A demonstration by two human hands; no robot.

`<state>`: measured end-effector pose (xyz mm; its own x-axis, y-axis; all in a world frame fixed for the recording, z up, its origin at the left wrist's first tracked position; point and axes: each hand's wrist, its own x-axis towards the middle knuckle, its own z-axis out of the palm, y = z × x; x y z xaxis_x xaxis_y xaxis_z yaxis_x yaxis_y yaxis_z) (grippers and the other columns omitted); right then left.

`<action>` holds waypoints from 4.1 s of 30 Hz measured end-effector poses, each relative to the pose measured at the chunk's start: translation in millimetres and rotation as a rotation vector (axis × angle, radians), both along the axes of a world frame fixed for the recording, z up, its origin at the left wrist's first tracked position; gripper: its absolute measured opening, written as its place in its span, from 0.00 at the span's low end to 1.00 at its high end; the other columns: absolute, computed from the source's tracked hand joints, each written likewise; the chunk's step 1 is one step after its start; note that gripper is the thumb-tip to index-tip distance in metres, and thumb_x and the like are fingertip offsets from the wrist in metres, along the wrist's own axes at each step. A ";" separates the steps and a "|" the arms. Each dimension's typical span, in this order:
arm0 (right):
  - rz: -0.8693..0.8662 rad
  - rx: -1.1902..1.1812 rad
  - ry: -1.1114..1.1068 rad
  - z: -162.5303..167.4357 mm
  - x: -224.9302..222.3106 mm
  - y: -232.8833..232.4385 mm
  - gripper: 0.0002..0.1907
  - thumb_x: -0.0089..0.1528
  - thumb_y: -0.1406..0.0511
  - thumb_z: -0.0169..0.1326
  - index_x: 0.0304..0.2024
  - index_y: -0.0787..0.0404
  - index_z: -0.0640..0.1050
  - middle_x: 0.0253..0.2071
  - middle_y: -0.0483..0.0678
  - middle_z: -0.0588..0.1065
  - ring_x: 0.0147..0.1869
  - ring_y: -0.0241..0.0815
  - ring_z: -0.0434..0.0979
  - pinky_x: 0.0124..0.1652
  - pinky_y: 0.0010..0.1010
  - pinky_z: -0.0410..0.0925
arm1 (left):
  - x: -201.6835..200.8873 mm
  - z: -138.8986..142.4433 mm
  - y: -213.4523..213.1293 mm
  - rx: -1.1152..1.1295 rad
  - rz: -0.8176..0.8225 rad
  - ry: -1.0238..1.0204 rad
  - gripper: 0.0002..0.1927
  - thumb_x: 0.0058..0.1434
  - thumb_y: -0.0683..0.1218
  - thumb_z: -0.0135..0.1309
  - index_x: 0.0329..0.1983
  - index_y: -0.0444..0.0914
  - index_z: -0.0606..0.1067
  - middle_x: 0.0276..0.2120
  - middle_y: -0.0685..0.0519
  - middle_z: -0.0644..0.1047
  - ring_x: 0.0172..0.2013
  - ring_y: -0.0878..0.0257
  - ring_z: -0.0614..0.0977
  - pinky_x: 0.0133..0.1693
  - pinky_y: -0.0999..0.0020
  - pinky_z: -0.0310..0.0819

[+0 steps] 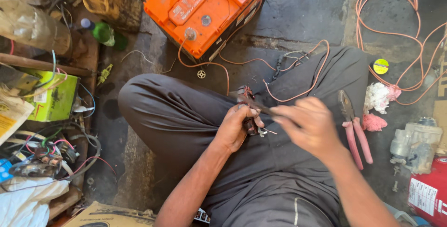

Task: The person sits cross-legged on the floor holding a stator coil with copper windings and uses a flat file to file the copper wire ends on the coil, working on their lap and repositioning the coil to reach different wire terminals.

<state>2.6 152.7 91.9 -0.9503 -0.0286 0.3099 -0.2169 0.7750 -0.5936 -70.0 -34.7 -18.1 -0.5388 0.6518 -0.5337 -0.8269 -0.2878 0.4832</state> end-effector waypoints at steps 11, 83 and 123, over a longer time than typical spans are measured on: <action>-0.146 0.294 -0.031 -6.0 33.6 30.3 0.11 0.58 0.68 0.65 0.44 0.60 0.82 0.24 0.42 0.72 0.30 0.43 0.70 0.44 0.40 0.63 | 2.4 -5.9 -2.2 0.066 0.033 -0.052 0.07 0.59 0.41 0.50 0.39 0.34 0.75 0.28 0.52 0.77 0.29 0.60 0.81 0.34 0.67 0.73; -0.535 -0.355 -0.208 43.4 13.5 -45.4 0.14 0.67 0.67 0.56 0.52 0.67 0.72 0.23 0.46 0.78 0.24 0.25 0.71 0.24 0.21 0.65 | 59.8 85.6 20.5 0.102 0.058 0.108 0.15 0.59 0.40 0.45 0.50 0.34 0.69 0.40 0.52 0.72 0.42 0.65 0.71 0.49 0.69 0.63; -0.703 -0.606 -0.208 19.7 7.0 13.2 0.11 0.73 0.70 0.53 0.56 0.67 0.72 0.32 0.43 0.75 0.31 0.26 0.64 0.28 0.22 0.58 | 109.0 64.6 32.9 0.099 -0.147 0.133 0.12 0.59 0.37 0.42 0.47 0.35 0.65 0.39 0.51 0.70 0.43 0.61 0.76 0.51 0.66 0.69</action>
